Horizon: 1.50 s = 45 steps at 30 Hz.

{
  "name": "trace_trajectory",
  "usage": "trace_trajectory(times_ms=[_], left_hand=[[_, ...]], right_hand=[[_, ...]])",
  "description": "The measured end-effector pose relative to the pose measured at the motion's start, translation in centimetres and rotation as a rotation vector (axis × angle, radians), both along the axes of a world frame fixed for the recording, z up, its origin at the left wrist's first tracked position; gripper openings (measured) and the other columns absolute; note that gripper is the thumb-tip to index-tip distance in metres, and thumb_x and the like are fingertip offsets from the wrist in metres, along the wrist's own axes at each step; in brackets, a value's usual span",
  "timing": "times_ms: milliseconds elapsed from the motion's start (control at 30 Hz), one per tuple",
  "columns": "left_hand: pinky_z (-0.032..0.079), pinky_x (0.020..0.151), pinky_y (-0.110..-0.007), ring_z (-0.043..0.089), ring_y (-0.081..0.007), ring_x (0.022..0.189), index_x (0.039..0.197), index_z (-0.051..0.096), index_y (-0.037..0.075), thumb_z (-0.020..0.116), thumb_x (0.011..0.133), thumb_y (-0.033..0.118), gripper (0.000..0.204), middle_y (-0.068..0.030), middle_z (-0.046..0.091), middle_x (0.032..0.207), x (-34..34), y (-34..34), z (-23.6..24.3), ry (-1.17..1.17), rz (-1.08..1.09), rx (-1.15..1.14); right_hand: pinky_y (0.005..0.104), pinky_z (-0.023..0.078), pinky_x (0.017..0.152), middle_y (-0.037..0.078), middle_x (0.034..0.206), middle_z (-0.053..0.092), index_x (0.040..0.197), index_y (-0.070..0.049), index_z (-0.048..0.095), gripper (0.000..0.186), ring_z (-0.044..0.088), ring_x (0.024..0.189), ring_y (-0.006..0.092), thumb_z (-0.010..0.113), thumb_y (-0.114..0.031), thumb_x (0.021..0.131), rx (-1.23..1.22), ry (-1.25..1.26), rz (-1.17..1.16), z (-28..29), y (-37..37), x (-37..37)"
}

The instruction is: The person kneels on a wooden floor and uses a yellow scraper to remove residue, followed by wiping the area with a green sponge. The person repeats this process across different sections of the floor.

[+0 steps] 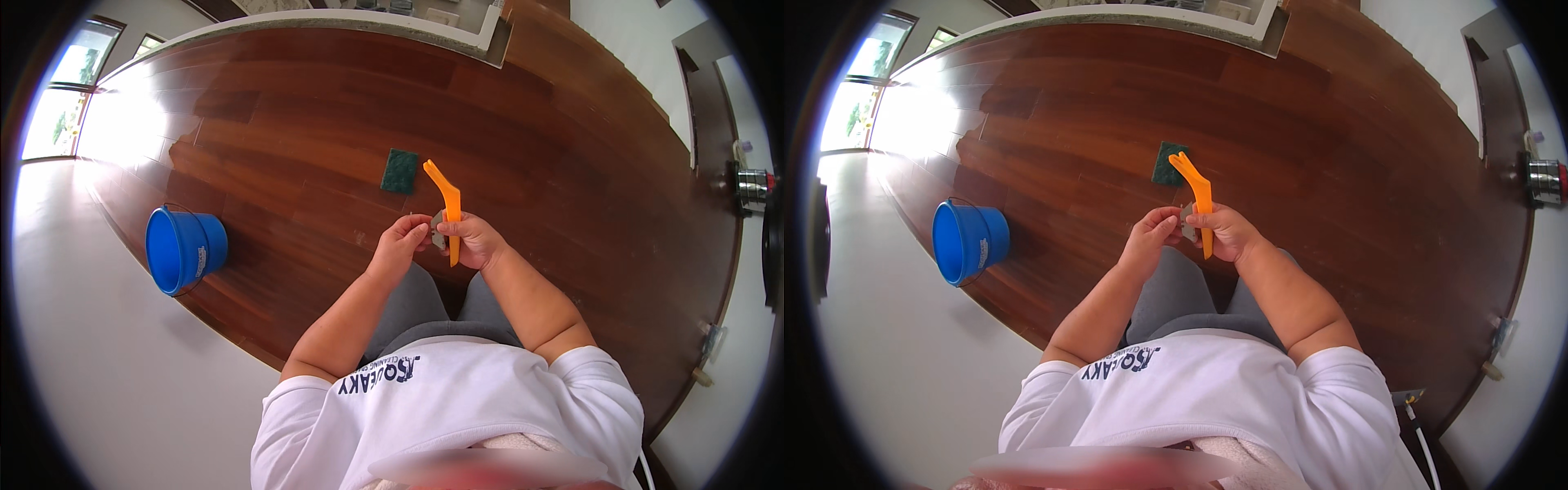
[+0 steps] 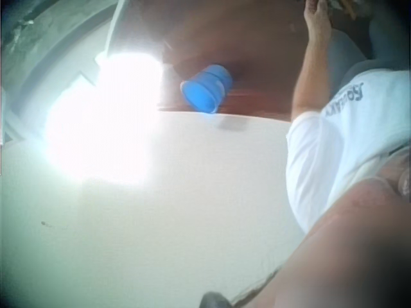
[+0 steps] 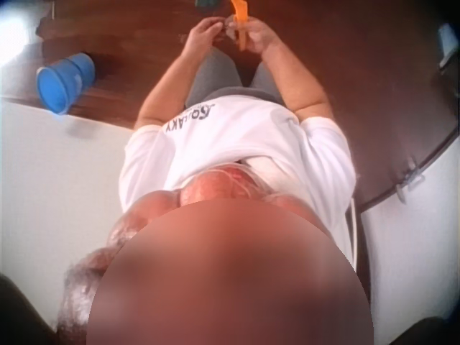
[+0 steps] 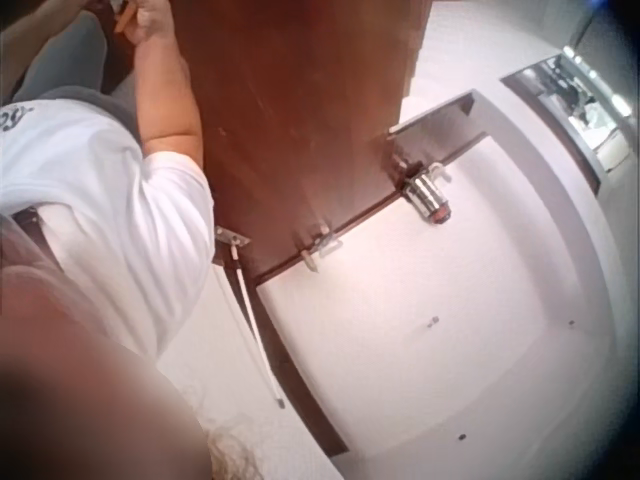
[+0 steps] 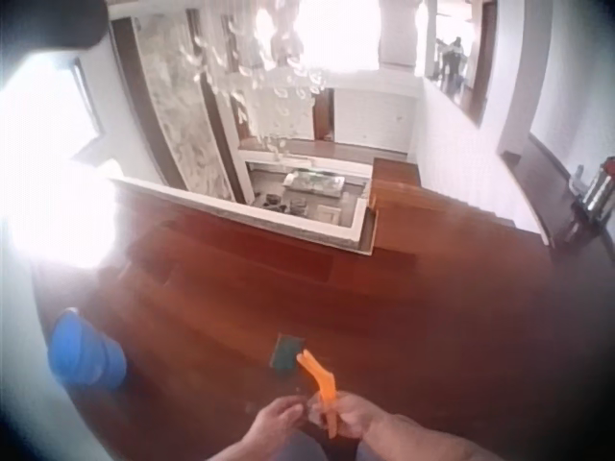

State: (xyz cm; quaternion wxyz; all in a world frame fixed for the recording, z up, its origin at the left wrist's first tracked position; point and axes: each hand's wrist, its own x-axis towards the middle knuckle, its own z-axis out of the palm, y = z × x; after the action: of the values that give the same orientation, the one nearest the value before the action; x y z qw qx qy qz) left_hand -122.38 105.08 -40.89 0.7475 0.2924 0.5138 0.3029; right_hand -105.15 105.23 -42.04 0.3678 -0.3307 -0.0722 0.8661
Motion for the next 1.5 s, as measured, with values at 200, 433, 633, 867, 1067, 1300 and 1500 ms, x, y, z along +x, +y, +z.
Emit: trace_trajectory(times_ms=[200, 433, 633, 867, 1067, 1300, 1500], left_hand=[[0.043, 0.08, -0.025, 0.05, -0.011, 0.091, 0.107, 0.056, 0.008, 0.055, 0.081, -0.004, 0.029, -0.0042, 0.044, 0.111, -1.1, -2.9, 3.2, -0.099, -0.024, 0.515], [0.044, 0.082, -0.024, 0.05, -0.0133, 0.096, 0.091, 0.058, 0.008, 0.056, 0.078, -0.008, 0.021, -0.0062, 0.038, 0.117, -2.3, -5.3, 6.7, -0.038, -0.216, 0.951], [0.046, 0.078, -0.024, 0.054, -0.0104, 0.081, 0.086, 0.055, 0.005, 0.056, 0.08, -0.002, 0.01, -0.0031, 0.054, 0.088, -3.8, -5.1, 10.5, -0.402, 0.011, 0.328], [0.046, 0.069, -0.024, 0.056, -0.0101, 0.073, 0.112, 0.048, 0.006, 0.059, 0.077, 0.001, 0.037, -0.0038, 0.057, 0.08, -3.4, -4.2, 16.5, 0.239, -0.242, 0.727], [0.048, 0.073, -0.027, 0.061, -0.0161, 0.075, 0.137, 0.025, 0.015, 0.06, 0.074, 0.001, 0.073, -0.0073, 0.061, 0.081, -2.4, -4.5, 20.9, 0.63, -0.583, 0.973], [0.049, 0.074, -0.027, 0.062, -0.019, 0.075, 0.139, 0.02, 0.015, 0.057, 0.076, 0.003, 0.075, -0.0101, 0.063, 0.08, -2.7, -4.0, 22.1, 0.648, -0.702, 0.958], [0.045, 0.078, -0.029, 0.057, -0.0179, 0.079, 0.14, 0.016, 0.017, 0.059, 0.075, 0.005, 0.079, -0.0074, 0.059, 0.083, -3.4, -3.6, 20.5, 0.447, -0.581, 0.885]], right_hand=[[0.0288, 0.042, 0.058, 0.003, 0.074, 0.059, 0.086, -0.009, 0.058, 0.009, 0.055, 0.062, 0.0152, 0.063, -0.011, 0.078, 0.138, 0.212, -0.008, 4.4, -3.5, -1.2], [0.0259, 0.043, 0.053, 0.003, 0.073, 0.054, 0.09, -0.008, 0.057, 0.017, 0.055, 0.061, 0.0139, 0.062, -0.021, 0.081, 0.164, 0.124, 0.085, 7.3, -8.0, -1.9], [0.0196, 0.042, 0.044, 0.002, 0.065, 0.051, 0.109, -0.005, 0.051, 0.05, 0.05, 0.05, 0.0089, 0.05, -0.048, 0.084, 0.222, -0.095, 0.112, 10.4, -10.2, 2.0], [0.0184, 0.042, 0.038, 0.002, 0.052, 0.047, 0.109, -0.003, 0.049, 0.051, 0.048, 0.039, 0.0079, 0.038, -0.048, 0.089, 0.271, -0.053, 0.155, 12.7, -12.9, 2.9], [0.0177, 0.042, 0.036, 0.005, 0.058, 0.053, 0.096, -0.004, 0.052, 0.048, 0.049, 0.038, 0.0086, 0.031, -0.046, 0.092, 0.236, 0.125, 0.208, 13.2, -13.5, 2.0], [0.0179, 0.043, 0.035, 0.009, 0.063, 0.057, 0.09, -0.004, 0.053, 0.048, 0.051, 0.038, 0.0095, 0.032, -0.047, 0.092, 0.241, 0.166, 0.246, 13.2, -13.7, 1.2], [0.0186, 0.043, 0.036, 0.008, 0.061, 0.054, 0.088, -0.005, 0.053, 0.047, 0.049, 0.037, 0.0097, 0.033, -0.048, 0.091, 0.204, 0.211, 0.231, 13.6, -13.3, 0.7]])
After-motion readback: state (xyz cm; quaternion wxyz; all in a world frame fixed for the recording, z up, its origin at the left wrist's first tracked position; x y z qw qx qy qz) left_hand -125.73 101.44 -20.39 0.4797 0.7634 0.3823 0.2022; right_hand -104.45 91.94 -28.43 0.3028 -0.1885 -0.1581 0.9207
